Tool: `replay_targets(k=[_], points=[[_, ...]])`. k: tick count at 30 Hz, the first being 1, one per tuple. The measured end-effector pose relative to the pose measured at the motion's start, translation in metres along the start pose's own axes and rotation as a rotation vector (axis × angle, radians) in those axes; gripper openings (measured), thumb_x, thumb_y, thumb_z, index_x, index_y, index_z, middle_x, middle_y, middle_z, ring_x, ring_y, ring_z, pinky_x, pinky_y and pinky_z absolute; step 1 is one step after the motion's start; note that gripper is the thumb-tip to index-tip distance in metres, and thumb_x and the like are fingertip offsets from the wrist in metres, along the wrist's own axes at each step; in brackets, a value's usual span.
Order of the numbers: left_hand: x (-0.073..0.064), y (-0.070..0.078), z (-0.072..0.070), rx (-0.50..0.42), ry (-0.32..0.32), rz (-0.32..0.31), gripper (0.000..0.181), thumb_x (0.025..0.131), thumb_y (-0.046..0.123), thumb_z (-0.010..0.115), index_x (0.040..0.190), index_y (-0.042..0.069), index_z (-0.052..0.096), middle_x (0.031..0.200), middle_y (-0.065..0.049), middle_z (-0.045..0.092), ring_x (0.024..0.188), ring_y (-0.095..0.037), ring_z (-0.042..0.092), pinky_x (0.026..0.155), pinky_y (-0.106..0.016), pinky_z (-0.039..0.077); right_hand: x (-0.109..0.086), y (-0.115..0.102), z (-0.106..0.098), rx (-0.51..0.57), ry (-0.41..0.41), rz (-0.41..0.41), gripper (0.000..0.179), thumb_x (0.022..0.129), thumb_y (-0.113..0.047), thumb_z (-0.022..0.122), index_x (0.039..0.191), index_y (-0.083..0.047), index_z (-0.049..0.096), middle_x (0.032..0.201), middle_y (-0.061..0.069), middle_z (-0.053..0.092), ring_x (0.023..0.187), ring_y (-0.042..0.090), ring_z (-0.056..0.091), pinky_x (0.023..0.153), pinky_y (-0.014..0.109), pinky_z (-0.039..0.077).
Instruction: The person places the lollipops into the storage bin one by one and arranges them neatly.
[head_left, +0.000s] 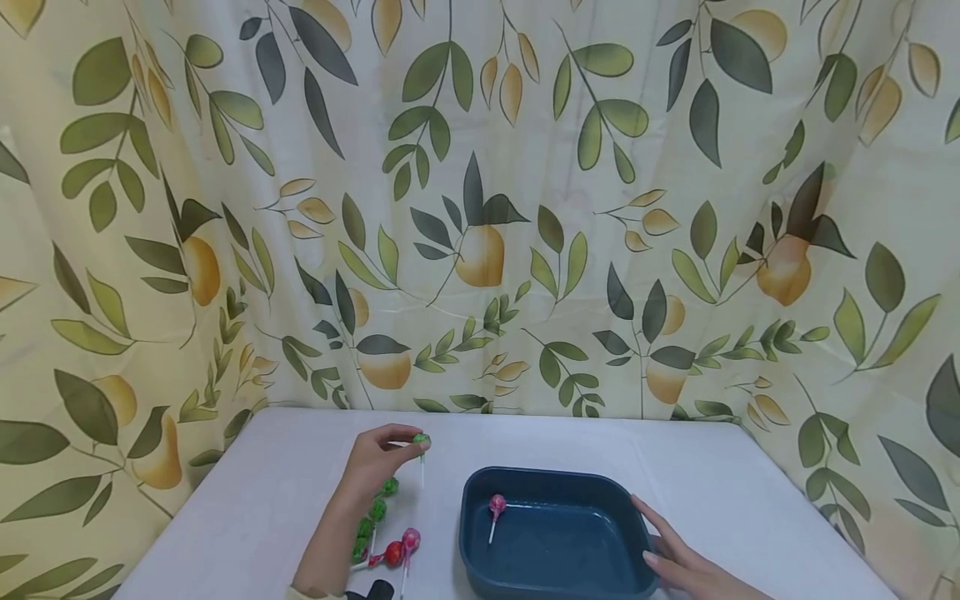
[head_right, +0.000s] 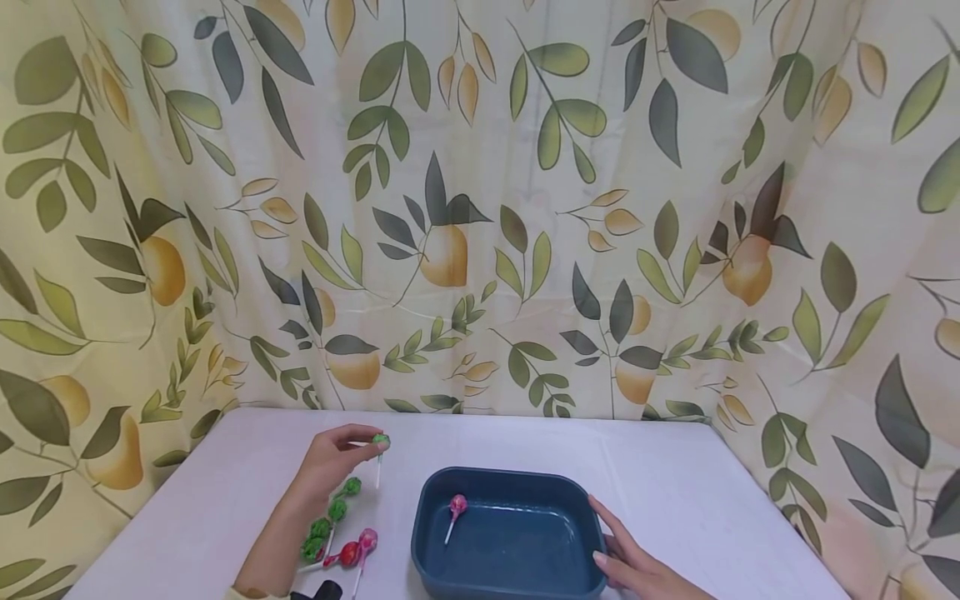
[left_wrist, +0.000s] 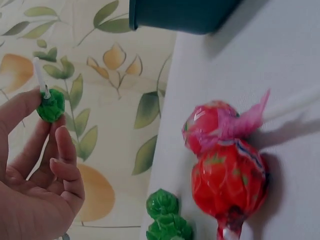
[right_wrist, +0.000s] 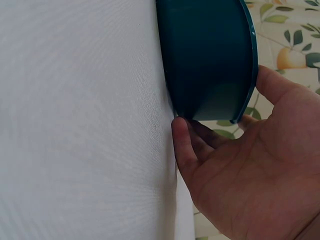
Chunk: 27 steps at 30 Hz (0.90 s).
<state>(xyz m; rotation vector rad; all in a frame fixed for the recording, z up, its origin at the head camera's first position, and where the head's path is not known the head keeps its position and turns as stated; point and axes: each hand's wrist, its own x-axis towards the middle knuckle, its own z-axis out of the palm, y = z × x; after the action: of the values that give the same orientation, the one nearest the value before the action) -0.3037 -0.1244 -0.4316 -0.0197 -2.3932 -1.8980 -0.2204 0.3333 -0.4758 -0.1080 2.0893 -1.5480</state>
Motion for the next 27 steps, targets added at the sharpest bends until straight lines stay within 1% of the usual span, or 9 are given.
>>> replay_targets(k=[3, 6, 9, 13, 17, 21, 23, 27], points=[[-0.001, 0.003, 0.005, -0.004, -0.017, -0.002, 0.031, 0.087, 0.032, 0.086, 0.111, 0.014, 0.078, 0.112, -0.004, 0.070, 0.097, -0.024, 0.064, 0.092, -0.054, 0.048, -0.001, 0.000, 0.000, -0.001, 0.007, 0.004, 0.079, 0.111, -0.043, 0.042, 0.165, -0.020, -0.011, 0.160, 0.040, -0.014, 0.139, 0.068, -0.014, 0.096, 0.080, 0.034], [-0.003, 0.006, 0.007, -0.017, -0.019, -0.007, 0.031, 0.087, 0.031, 0.086, 0.112, 0.014, 0.078, 0.112, -0.004, 0.069, 0.097, -0.024, 0.064, 0.091, -0.053, 0.047, -0.001, 0.000, 0.000, -0.010, 0.009, 0.005, 0.079, 0.111, -0.043, 0.042, 0.165, -0.020, -0.010, 0.160, 0.040, -0.013, 0.140, 0.067, -0.013, 0.098, 0.080, 0.031], [-0.003, 0.009, 0.009, -0.025, -0.020, 0.003, 0.030, 0.088, 0.030, 0.085, 0.111, 0.013, 0.078, 0.111, -0.004, 0.069, 0.097, -0.023, 0.064, 0.088, -0.050, 0.046, -0.003, 0.000, 0.001, -0.020, 0.003, -0.005, 0.078, 0.111, -0.043, 0.042, 0.165, -0.021, -0.010, 0.161, 0.040, -0.013, 0.141, 0.067, -0.013, 0.099, 0.081, 0.027], [-0.003, 0.011, 0.013, -0.026, -0.038, 0.016, 0.028, 0.087, 0.028, 0.086, 0.109, 0.013, 0.078, 0.107, -0.003, 0.071, 0.095, -0.022, 0.065, 0.086, -0.044, 0.045, -0.004, 0.000, 0.001, -0.028, -0.004, -0.016, 0.078, 0.112, -0.043, 0.041, 0.165, -0.020, -0.010, 0.161, 0.040, -0.012, 0.141, 0.067, -0.012, 0.100, 0.082, 0.025], [-0.003, 0.013, 0.019, -0.011, -0.061, 0.018, 0.029, 0.087, 0.030, 0.086, 0.109, 0.014, 0.078, 0.106, -0.002, 0.071, 0.096, -0.021, 0.065, 0.087, -0.045, 0.047, -0.005, -0.001, 0.000, -0.040, 0.009, -0.012, 0.077, 0.111, -0.044, 0.041, 0.165, -0.021, -0.010, 0.161, 0.041, -0.010, 0.141, 0.067, -0.010, 0.099, 0.082, 0.027], [-0.003, 0.013, 0.023, -0.010, -0.082, 0.008, 0.029, 0.087, 0.031, 0.085, 0.109, 0.014, 0.077, 0.107, -0.002, 0.070, 0.098, -0.022, 0.065, 0.091, -0.048, 0.047, -0.005, -0.002, 0.000, -0.028, 0.021, 0.002, 0.077, 0.111, -0.046, 0.041, 0.166, -0.022, -0.008, 0.160, 0.043, -0.008, 0.141, 0.068, -0.008, 0.096, 0.079, 0.035], [-0.004, 0.012, 0.026, -0.008, -0.096, 0.013, 0.029, 0.088, 0.030, 0.085, 0.109, 0.013, 0.077, 0.107, -0.002, 0.070, 0.098, -0.021, 0.065, 0.092, -0.048, 0.047, -0.004, -0.002, 0.001, -0.028, 0.024, 0.005, 0.077, 0.111, -0.046, 0.041, 0.166, -0.022, -0.007, 0.159, 0.044, -0.006, 0.140, 0.069, -0.006, 0.095, 0.079, 0.036], [-0.006, 0.009, 0.032, -0.011, -0.132, 0.025, 0.028, 0.088, 0.029, 0.085, 0.109, 0.012, 0.077, 0.106, -0.002, 0.072, 0.096, -0.021, 0.066, 0.091, -0.046, 0.048, -0.005, -0.002, 0.001, -0.057, 0.026, -0.004, 0.078, 0.111, -0.046, 0.041, 0.166, -0.020, -0.007, 0.159, 0.044, -0.005, 0.141, 0.069, -0.004, 0.096, 0.081, 0.031]])
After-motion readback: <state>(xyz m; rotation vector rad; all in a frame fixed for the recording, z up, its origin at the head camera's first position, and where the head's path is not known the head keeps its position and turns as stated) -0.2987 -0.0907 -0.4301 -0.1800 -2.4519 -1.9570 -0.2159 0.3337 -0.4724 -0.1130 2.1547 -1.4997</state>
